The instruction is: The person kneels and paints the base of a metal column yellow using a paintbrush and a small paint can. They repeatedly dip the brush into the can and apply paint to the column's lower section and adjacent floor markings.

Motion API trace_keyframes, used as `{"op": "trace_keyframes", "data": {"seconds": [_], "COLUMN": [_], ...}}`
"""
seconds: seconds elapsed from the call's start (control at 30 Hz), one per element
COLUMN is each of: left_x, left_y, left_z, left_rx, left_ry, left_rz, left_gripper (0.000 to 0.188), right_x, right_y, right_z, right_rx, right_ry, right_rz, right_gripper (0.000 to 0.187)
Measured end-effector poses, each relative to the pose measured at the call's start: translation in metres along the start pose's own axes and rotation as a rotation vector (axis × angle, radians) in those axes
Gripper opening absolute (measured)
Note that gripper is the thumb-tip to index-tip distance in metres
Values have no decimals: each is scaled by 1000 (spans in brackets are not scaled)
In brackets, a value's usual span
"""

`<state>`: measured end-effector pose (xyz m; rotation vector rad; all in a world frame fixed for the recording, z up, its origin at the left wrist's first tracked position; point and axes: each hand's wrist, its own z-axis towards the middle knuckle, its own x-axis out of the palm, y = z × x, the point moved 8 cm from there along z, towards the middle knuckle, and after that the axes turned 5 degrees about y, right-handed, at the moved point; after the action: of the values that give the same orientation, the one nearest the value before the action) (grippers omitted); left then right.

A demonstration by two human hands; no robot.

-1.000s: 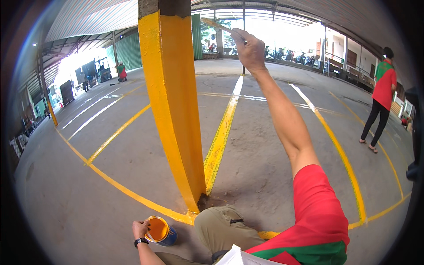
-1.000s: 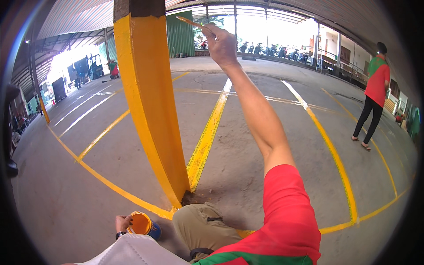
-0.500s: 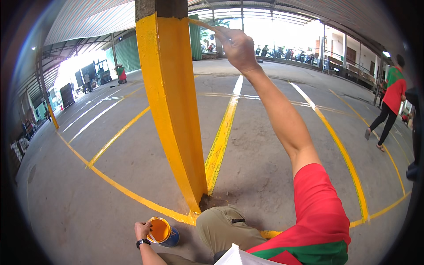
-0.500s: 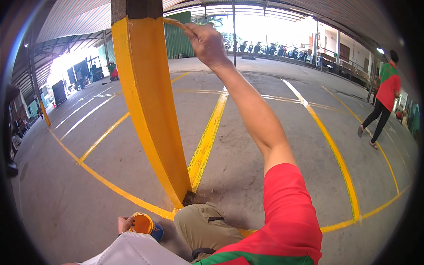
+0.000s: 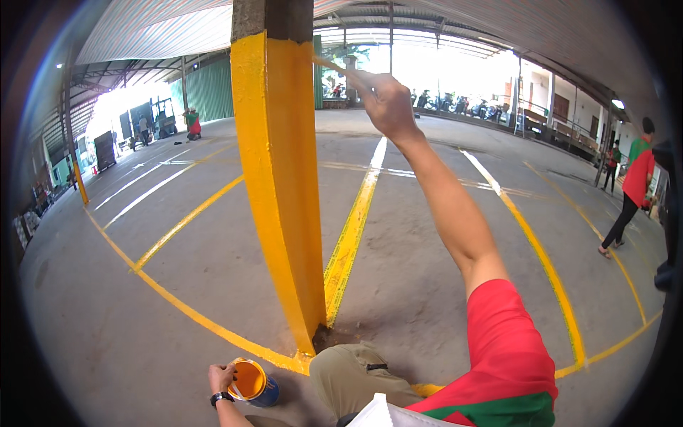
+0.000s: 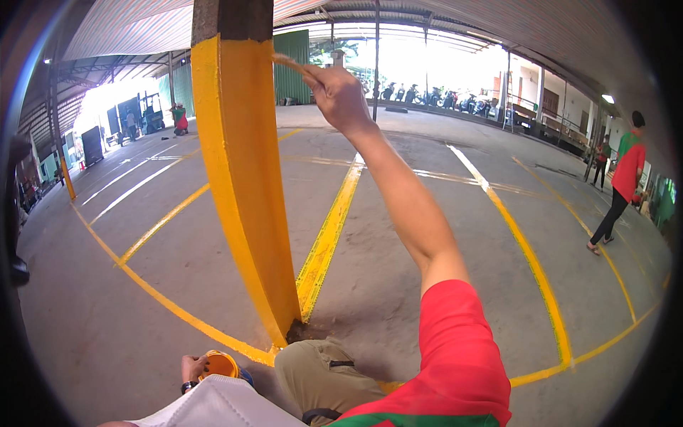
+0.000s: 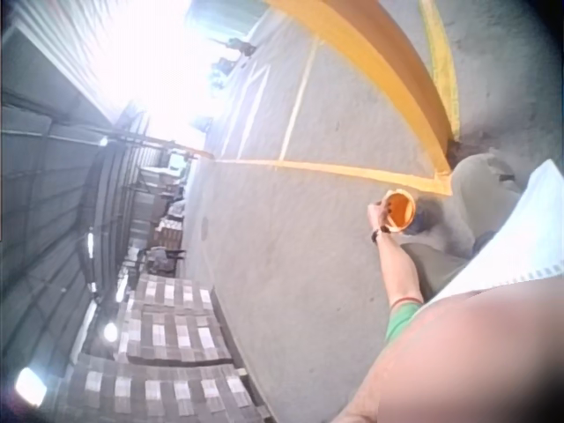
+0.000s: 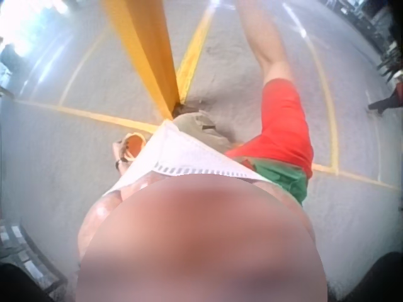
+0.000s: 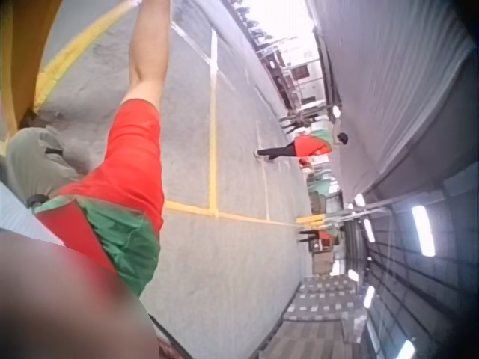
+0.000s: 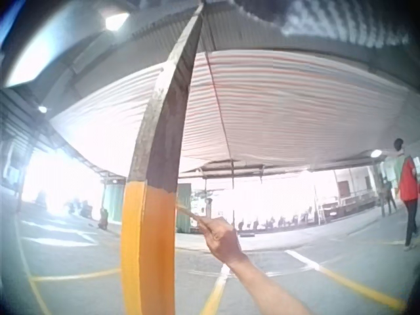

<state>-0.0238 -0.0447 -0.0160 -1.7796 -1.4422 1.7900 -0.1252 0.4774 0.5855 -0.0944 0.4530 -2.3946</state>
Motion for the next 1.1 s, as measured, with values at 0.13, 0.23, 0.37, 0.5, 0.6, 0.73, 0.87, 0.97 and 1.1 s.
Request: {"op": "trace_keyframes", "data": {"seconds": [0.13,0.23,0.37,0.5,0.6,0.73,0.87,0.97,1.1], "left_x": [-3,-3,0,0,0,3,1,-1,9], "left_y": [-1,0,4,4,1,-3,1,6,-15], "left_z": [-3,-1,3,3,1,2,3,5,9], "left_rx": [12,14,31,18,15,21,38,26,165], "left_ry": [9,2,14,22,26,38,5,23,125], "left_rz": [21,22,18,67,43,52,66,34,236], "left_gripper": [28,28,29,29,28,28,28,31,35], "right_x": [-3,-4,0,-14,-19,-4,-9,-11,7], "right_y": [-10,-9,2,9,10,47,83,86,94], "right_z": [-1,3,-7,-16,-12,-12,-26,-20,-26], "right_rx": [78,81,105,89,83,-186,-278,-233,-345], "right_ry": [-8,-19,152,224,179,213,246,219,87], "right_rz": [-9,14,69,79,33,-172,-106,-37,-146], "right_gripper": [21,20,22,21,21,25,24,22,26]}}
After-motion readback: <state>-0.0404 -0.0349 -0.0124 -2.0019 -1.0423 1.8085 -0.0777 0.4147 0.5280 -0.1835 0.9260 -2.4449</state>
